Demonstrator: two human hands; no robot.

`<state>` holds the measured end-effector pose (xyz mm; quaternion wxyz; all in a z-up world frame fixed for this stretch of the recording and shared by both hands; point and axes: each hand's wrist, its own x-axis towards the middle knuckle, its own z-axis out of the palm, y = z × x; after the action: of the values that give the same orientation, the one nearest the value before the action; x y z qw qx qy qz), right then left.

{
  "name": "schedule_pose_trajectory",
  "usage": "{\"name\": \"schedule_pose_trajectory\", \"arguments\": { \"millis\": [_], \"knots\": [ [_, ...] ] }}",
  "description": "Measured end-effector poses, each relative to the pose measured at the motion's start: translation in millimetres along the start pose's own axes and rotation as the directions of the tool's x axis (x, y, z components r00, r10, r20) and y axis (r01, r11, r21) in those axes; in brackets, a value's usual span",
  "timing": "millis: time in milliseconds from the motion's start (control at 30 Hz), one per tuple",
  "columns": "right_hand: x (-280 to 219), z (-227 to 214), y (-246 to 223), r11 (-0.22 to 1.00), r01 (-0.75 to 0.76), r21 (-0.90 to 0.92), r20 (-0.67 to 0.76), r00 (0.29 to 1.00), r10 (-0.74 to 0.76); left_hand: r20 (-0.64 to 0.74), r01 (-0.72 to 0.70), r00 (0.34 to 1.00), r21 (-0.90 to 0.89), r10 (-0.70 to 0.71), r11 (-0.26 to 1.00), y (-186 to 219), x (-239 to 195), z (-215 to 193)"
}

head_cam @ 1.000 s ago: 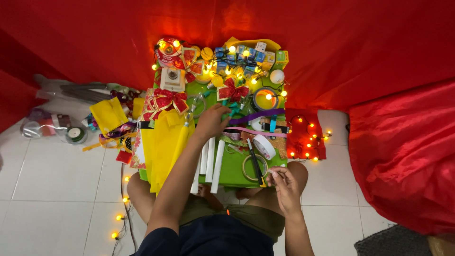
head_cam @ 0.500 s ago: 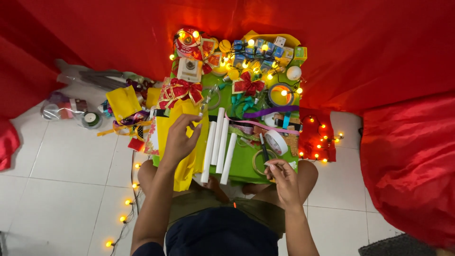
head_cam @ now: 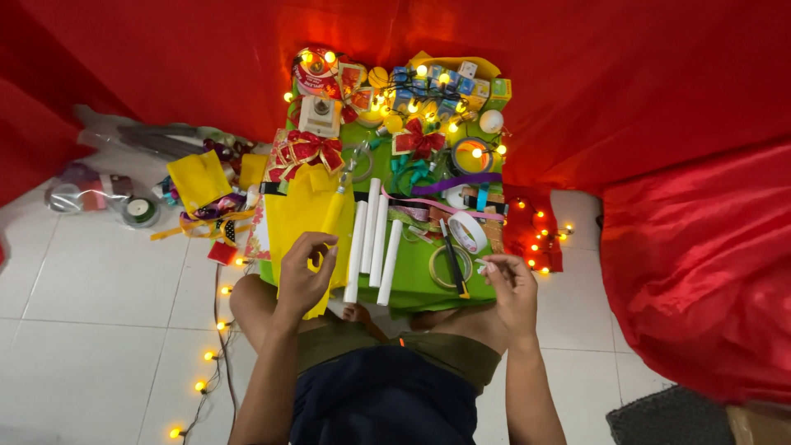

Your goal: The person sits on the floor and decorates a yellow candle by wrapping a gold ribbon around its base. They handle the ribbon and candle with both hands, adjusting the placement of the ribbon.

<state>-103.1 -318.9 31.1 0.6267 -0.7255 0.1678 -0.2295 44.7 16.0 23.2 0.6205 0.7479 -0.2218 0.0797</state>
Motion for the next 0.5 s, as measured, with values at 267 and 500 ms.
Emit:
{"name": "schedule_pose_trajectory", "arguments": {
  "millis": [267,500],
  "knots": [
    [0.9,1.8,-2.9,0.938,0.095,-0.332,-0.001,0.995,-0.101,0.136,0.039,0.990,-0.105,-0.024,0.994,-6.1,-39.9,53.1],
    [-2.9,14.2,36.8,0.919,0.050,-0.391,0.009,0.999,-0.051,0.360,0.173,0.927,-0.179,-0.099,0.968,-4.4,-73.0,103.9]
  ]
}}
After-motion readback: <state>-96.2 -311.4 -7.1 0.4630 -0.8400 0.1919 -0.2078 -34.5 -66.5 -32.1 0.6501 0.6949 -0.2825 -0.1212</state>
